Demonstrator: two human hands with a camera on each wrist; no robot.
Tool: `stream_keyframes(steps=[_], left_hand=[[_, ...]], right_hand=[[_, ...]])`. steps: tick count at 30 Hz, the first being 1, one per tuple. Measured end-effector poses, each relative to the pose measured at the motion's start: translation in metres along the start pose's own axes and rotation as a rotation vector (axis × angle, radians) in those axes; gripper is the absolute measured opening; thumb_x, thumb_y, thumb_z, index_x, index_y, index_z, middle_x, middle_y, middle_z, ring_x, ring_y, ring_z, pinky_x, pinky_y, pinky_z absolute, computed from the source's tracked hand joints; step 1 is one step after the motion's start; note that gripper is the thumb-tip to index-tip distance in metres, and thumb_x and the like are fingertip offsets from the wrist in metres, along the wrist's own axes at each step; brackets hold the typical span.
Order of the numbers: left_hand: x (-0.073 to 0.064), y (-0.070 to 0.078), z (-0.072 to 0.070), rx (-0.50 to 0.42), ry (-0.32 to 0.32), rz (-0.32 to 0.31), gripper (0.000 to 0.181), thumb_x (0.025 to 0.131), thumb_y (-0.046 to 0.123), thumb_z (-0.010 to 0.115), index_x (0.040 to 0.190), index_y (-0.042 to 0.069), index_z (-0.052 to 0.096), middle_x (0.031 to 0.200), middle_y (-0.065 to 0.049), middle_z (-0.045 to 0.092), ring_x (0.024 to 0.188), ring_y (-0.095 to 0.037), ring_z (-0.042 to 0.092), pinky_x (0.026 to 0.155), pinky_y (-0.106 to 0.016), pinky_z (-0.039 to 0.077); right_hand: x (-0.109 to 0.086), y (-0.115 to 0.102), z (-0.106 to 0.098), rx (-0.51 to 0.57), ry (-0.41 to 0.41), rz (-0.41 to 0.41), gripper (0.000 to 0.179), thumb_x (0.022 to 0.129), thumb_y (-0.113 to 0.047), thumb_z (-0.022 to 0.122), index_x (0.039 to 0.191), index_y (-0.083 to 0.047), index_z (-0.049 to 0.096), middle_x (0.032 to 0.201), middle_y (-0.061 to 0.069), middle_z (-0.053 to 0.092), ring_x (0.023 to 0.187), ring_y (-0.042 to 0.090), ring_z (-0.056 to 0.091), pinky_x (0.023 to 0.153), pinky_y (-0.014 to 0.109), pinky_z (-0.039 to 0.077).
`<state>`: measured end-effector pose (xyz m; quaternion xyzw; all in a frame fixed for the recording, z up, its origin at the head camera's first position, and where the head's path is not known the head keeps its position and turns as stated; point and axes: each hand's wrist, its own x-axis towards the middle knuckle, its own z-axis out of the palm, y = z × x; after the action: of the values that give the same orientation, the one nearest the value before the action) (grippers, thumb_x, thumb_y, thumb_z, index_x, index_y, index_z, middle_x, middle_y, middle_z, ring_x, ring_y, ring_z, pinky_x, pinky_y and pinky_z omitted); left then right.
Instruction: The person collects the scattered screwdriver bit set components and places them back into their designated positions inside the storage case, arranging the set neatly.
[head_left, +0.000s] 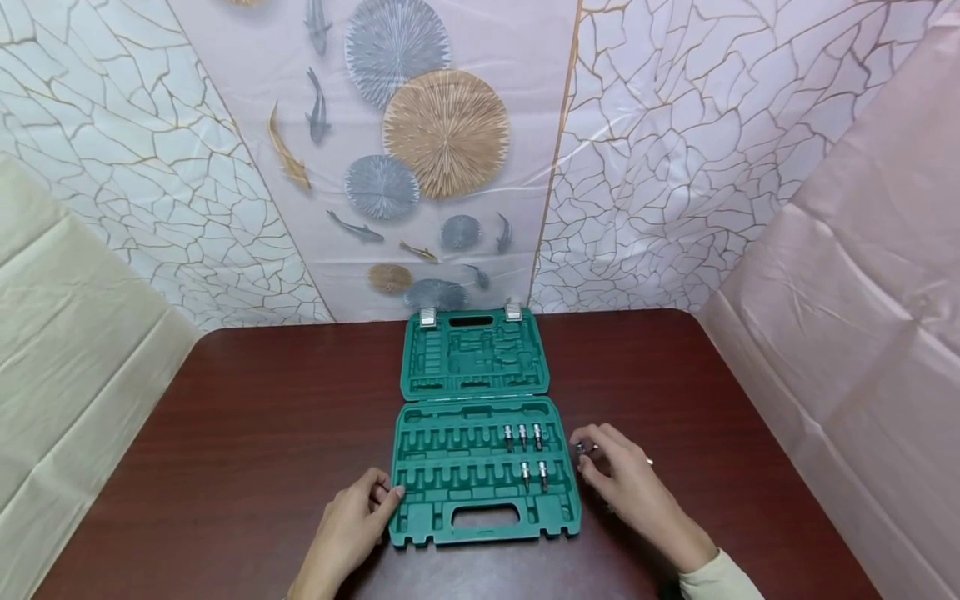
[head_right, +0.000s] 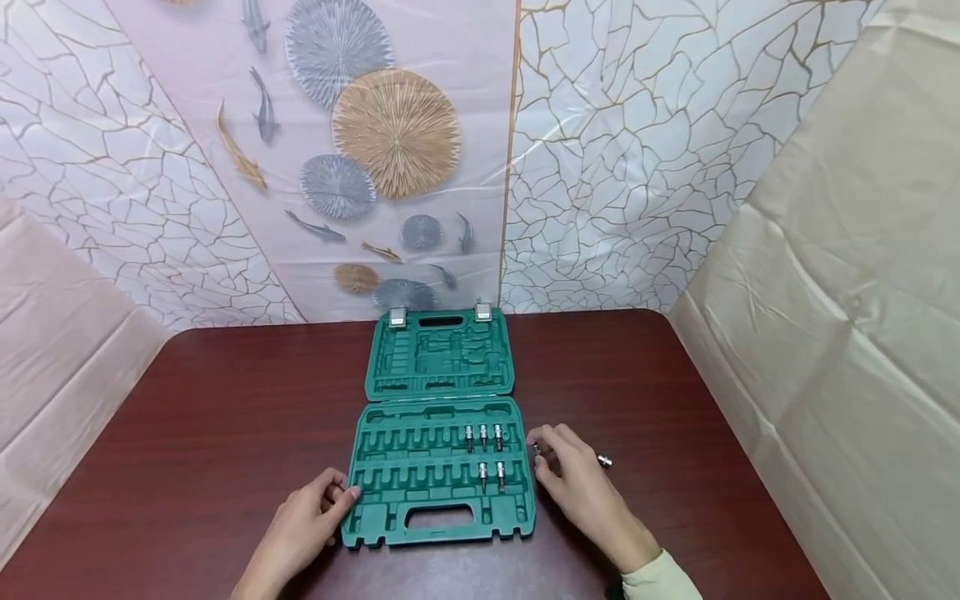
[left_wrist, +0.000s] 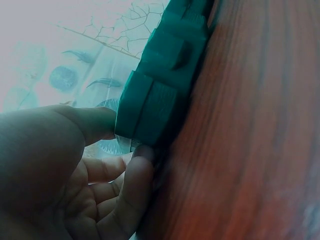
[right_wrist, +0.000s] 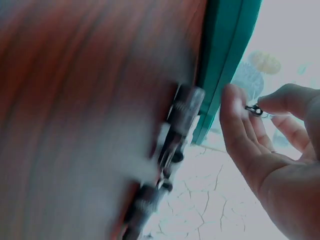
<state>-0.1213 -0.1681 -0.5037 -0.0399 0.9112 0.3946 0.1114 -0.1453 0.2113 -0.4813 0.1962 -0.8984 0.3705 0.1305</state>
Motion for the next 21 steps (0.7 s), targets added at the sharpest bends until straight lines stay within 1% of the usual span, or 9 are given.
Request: stream_keyframes(steps=[3, 6, 10, 13, 18, 21], left_hand=[[0.0, 0.001, 0.0, 0.005, 0.002, 0.002, 0.026, 0.106, 0.036, 0.066, 0.106, 0.011, 0.065, 0.086, 0.003, 0.064, 0.063, -0.013, 0.06, 0.058, -0.033, 0.049], [0.0, 0.0, -0.001, 0.003, -0.002, 0.002, 0.026, 0.107, 0.036, 0.065, 0.106, 0.011, 0.065, 0.086, 0.003, 0.063, 0.065, -0.013, 0.06, 0.059, -0.033, 0.048], [0.001, 0.0, -0.001, -0.002, -0.004, 0.001, 0.025, 0.107, 0.036, 0.065, 0.106, 0.011, 0.065, 0.086, 0.003, 0.063, 0.065, -0.013, 0.06, 0.059, -0.033, 0.048], [0.001, 0.0, -0.001, -0.004, -0.005, -0.001, 0.025, 0.107, 0.036, 0.066, 0.107, 0.011, 0.065, 0.086, 0.003, 0.063, 0.065, -0.013, 0.06, 0.058, -0.033, 0.049], [0.001, 0.0, -0.001, -0.006, -0.003, -0.005, 0.025, 0.106, 0.037, 0.066, 0.107, 0.011, 0.065, 0.086, 0.003, 0.063, 0.064, -0.013, 0.06, 0.057, -0.033, 0.048], [0.001, 0.0, -0.001, -0.006, 0.001, -0.004, 0.025, 0.106, 0.037, 0.066, 0.107, 0.012, 0.065, 0.086, 0.003, 0.063, 0.063, -0.013, 0.06, 0.057, -0.032, 0.048]], right_hand=[[0.002, -0.004, 0.004, 0.036, 0.018, -0.003, 0.031, 0.088, 0.013, 0.074, 0.107, -0.01, 0.071, 0.09, -0.006, 0.061, 0.08, 0.005, 0.062, 0.064, 0.026, 0.057], [0.005, -0.008, 0.008, 0.071, 0.01, 0.024, 0.031, 0.089, 0.014, 0.072, 0.108, -0.01, 0.073, 0.089, -0.008, 0.06, 0.077, 0.004, 0.059, 0.062, 0.023, 0.053], [0.009, -0.015, 0.011, 0.162, -0.062, 0.132, 0.027, 0.094, 0.011, 0.07, 0.113, -0.008, 0.072, 0.09, -0.002, 0.06, 0.067, 0.005, 0.06, 0.056, 0.025, 0.053], [0.012, -0.019, 0.013, 0.225, -0.122, 0.211, 0.025, 0.098, 0.007, 0.069, 0.118, -0.007, 0.071, 0.094, 0.004, 0.062, 0.062, 0.008, 0.062, 0.051, 0.027, 0.054], [0.014, -0.022, 0.016, 0.299, -0.155, 0.212, 0.025, 0.101, 0.007, 0.066, 0.122, -0.006, 0.069, 0.1, 0.012, 0.064, 0.062, 0.012, 0.065, 0.051, 0.029, 0.057], [0.016, -0.023, 0.018, 0.341, -0.177, 0.201, 0.03, 0.099, 0.01, 0.065, 0.124, -0.006, 0.067, 0.1, 0.015, 0.066, 0.062, 0.012, 0.066, 0.054, 0.031, 0.059]])
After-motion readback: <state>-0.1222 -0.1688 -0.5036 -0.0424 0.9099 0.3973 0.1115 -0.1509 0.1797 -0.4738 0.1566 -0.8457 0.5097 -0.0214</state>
